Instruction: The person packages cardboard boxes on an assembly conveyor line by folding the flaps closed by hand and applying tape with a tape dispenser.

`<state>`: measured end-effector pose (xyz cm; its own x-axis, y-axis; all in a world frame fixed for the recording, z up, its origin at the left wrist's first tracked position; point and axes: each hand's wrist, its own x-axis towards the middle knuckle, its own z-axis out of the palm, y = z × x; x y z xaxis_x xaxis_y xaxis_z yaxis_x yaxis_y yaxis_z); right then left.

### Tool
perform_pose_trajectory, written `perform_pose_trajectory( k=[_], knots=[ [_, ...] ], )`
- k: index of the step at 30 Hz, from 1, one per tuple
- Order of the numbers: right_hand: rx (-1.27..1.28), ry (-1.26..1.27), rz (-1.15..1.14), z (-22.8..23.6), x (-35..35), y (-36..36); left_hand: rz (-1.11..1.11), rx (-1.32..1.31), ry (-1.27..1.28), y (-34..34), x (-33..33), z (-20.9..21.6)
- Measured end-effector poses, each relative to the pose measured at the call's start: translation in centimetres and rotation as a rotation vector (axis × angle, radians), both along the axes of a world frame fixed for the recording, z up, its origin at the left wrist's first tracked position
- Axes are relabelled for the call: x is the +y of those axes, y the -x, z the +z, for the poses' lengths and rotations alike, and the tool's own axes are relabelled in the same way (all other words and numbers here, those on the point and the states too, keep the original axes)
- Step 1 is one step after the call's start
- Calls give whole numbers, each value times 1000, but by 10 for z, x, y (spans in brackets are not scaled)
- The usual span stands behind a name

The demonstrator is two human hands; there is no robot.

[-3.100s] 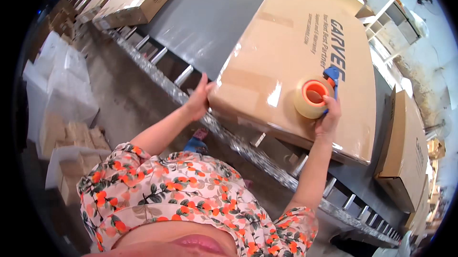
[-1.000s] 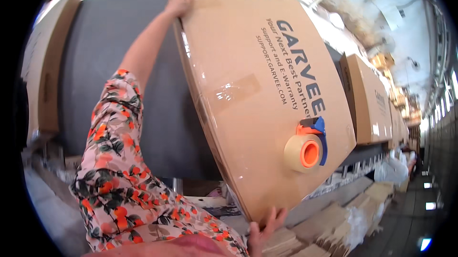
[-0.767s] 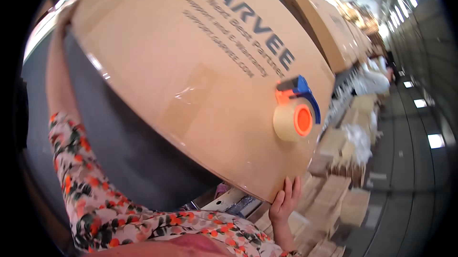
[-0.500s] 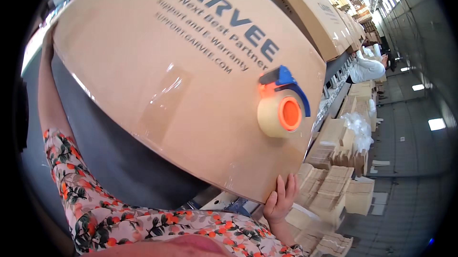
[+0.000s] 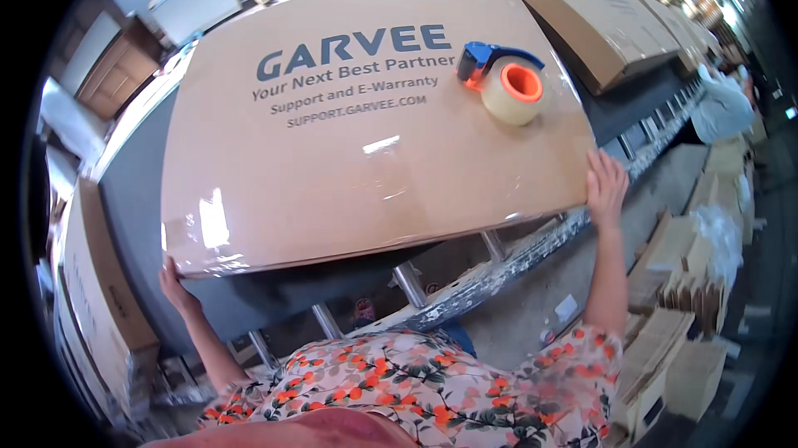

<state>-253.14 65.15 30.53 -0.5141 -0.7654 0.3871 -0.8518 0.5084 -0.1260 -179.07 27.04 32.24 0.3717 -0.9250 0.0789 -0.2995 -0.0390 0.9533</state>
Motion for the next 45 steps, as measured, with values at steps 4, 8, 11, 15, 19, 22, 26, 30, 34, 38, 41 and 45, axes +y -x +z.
perform_pose_trajectory(
  k=[4, 8, 11, 15, 19, 22, 26, 30, 34, 38, 41, 45],
  knots=[
    [257, -423, -90, 9, -84, 120, 88, 62, -86, 56, 178, 14],
    [-60, 91, 345, 44, -262, 141, 178, 17, -74, 96, 267, 0],
    [-72, 191, 481, 43, -376, 110, 199, -143, -94, 96, 282, -11],
    [-554, -78, 502, 26, -383, 157, 24, -68, -250, 107, 247, 1],
    [-352, -431, 448, 90, -378, 23, -175, -136, -358, 48, 236, -2],
    [-639, -434, 498, 106, -347, -86, -336, -203, -376, 38, 185, 25],
    [-640, 85, 439, 75, -282, -175, -460, -22, -547, 42, 56, 15],
    [-475, 257, 486, 47, -150, -378, -704, -65, -478, 22, -79, -4],
    [-312, -170, 666, 69, -103, -570, -579, -271, -318, 59, -197, -8],
    [-180, -275, 534, 58, -107, -598, -496, -412, -121, 21, -292, -46],
    [-208, -261, 440, 53, -105, -603, -493, -101, -7, 30, -331, -75],
    [-243, -228, 423, 51, -93, -603, -692, -93, 41, 54, -333, -77]
  ],
)
